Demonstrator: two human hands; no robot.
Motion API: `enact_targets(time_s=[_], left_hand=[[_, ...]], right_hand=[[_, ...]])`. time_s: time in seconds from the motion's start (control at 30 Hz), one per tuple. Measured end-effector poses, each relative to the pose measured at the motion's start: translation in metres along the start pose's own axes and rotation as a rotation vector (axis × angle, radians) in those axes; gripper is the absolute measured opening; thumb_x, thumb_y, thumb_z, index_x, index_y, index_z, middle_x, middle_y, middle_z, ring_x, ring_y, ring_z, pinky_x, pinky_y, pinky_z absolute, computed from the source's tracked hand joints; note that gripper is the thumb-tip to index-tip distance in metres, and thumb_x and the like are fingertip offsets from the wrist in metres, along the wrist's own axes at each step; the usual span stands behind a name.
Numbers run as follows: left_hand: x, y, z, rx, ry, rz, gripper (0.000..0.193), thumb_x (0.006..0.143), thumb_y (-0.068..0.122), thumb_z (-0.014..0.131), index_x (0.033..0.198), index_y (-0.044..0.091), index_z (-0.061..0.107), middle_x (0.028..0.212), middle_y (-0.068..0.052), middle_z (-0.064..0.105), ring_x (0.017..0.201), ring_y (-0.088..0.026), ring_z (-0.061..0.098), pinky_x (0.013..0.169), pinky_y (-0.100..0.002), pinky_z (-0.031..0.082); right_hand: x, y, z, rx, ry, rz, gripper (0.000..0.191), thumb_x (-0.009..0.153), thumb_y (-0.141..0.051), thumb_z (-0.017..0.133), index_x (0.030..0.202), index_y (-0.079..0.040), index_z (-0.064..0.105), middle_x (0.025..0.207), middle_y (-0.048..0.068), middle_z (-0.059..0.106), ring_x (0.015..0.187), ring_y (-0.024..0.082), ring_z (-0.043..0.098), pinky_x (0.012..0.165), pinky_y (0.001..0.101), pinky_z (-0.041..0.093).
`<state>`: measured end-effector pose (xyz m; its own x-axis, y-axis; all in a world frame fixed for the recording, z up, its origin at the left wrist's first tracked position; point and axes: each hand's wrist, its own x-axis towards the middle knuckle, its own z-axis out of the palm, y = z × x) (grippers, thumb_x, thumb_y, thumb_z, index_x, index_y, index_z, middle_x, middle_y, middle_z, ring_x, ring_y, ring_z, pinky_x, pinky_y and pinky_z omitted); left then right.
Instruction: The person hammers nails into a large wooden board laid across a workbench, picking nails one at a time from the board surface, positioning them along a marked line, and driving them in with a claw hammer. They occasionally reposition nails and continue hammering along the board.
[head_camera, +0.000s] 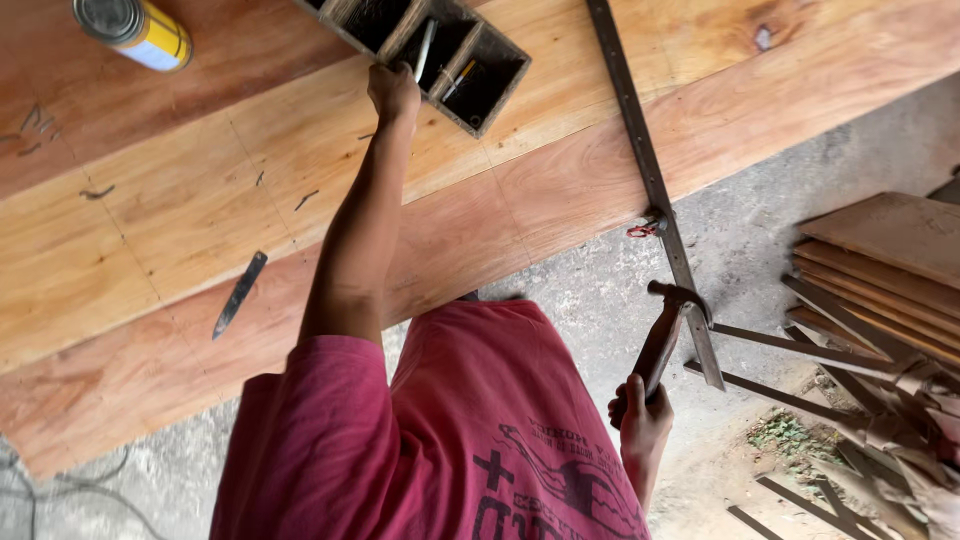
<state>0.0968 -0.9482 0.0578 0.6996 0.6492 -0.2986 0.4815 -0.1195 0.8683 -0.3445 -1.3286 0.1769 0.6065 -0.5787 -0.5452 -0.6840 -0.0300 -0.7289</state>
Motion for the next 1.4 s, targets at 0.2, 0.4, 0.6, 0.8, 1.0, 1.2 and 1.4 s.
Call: enact_targets(time_s=[0.2, 0.4, 0.6, 0.8, 1.0, 1.2, 1.4], left_hand=[[0.009, 0.006, -0.036, 0.206, 0.022, 0.265, 0.021, 0.095, 0.016, 0.060, 0.103, -0.003, 0.063, 0.090, -0.020, 0.072, 0.077, -0.034, 0.074, 0.060, -0.044, 0.058], [-0.028, -0.024, -0.038, 0.498, -0.010, 1.025, 0.011, 0.096, 0.006, 0.058, 0.092, 0.006, 0.069, 0.080, -0.013, 0.070, 0.072, -0.030, 0.068, 0.054, -0.046, 0.051], [-0.048, -0.035, -0.016, 0.868, -0.076, 0.305, 0.023, 0.090, 0.013, 0.054, 0.095, 0.007, 0.076, 0.105, -0.021, 0.073, 0.097, -0.040, 0.072, 0.078, -0.055, 0.059], [-0.058, -0.009, -0.027, 0.891, -0.084, 0.402, 0.019, 0.090, 0.011, 0.058, 0.093, 0.008, 0.077, 0.098, -0.017, 0.076, 0.091, -0.033, 0.076, 0.072, -0.048, 0.063], [-0.075, -0.044, -0.024, 0.798, 0.015, 0.526, 0.019, 0.093, 0.010, 0.058, 0.102, 0.008, 0.074, 0.110, -0.013, 0.074, 0.100, -0.030, 0.074, 0.076, -0.042, 0.063], [-0.066, -0.159, -0.166, 0.643, 0.427, 0.700, 0.022, 0.098, 0.005, 0.060, 0.119, 0.008, 0.067, 0.109, -0.013, 0.067, 0.100, -0.030, 0.066, 0.082, -0.040, 0.058], [-0.033, -0.246, -0.208, 0.713, 0.210, 0.644, 0.018, 0.083, 0.010, 0.078, 0.098, 0.004, 0.072, 0.099, -0.011, 0.068, 0.091, -0.028, 0.067, 0.065, -0.037, 0.062]], right_hand=[[0.073, -0.032, -0.012, -0.251, -0.148, -0.056, 0.031, 0.101, -0.028, 0.062, 0.094, 0.002, 0.063, 0.065, 0.010, 0.065, 0.049, 0.015, 0.059, 0.042, 0.0318, 0.046], [0.165, -0.055, -0.013, -0.476, -0.340, -0.180, 0.032, 0.101, -0.032, 0.063, 0.100, 0.000, 0.065, 0.068, 0.009, 0.069, 0.049, 0.014, 0.062, 0.042, 0.0316, 0.049], [0.228, -0.097, 0.009, -0.462, -0.547, -0.443, 0.032, 0.103, -0.029, 0.070, 0.100, 0.003, 0.065, 0.072, 0.008, 0.066, 0.056, 0.013, 0.061, 0.048, 0.0294, 0.047], [0.215, -0.138, 0.033, -0.670, -0.494, -0.481, 0.032, 0.103, -0.027, 0.072, 0.095, 0.003, 0.068, 0.067, 0.012, 0.066, 0.056, 0.017, 0.062, 0.052, 0.0309, 0.048], [0.176, -0.135, 0.049, -0.656, -0.567, -0.555, 0.029, 0.100, -0.024, 0.071, 0.103, 0.005, 0.067, 0.074, 0.010, 0.069, 0.059, 0.014, 0.065, 0.051, 0.0303, 0.049], [0.140, -0.105, 0.057, -0.593, -0.546, -0.413, 0.028, 0.100, -0.025, 0.069, 0.096, 0.003, 0.065, 0.073, 0.009, 0.067, 0.057, 0.015, 0.063, 0.048, 0.0321, 0.047], [0.114, -0.092, 0.077, -0.587, -0.510, -0.381, 0.031, 0.100, -0.026, 0.069, 0.094, 0.004, 0.064, 0.073, 0.008, 0.067, 0.056, 0.013, 0.064, 0.047, 0.0295, 0.048]])
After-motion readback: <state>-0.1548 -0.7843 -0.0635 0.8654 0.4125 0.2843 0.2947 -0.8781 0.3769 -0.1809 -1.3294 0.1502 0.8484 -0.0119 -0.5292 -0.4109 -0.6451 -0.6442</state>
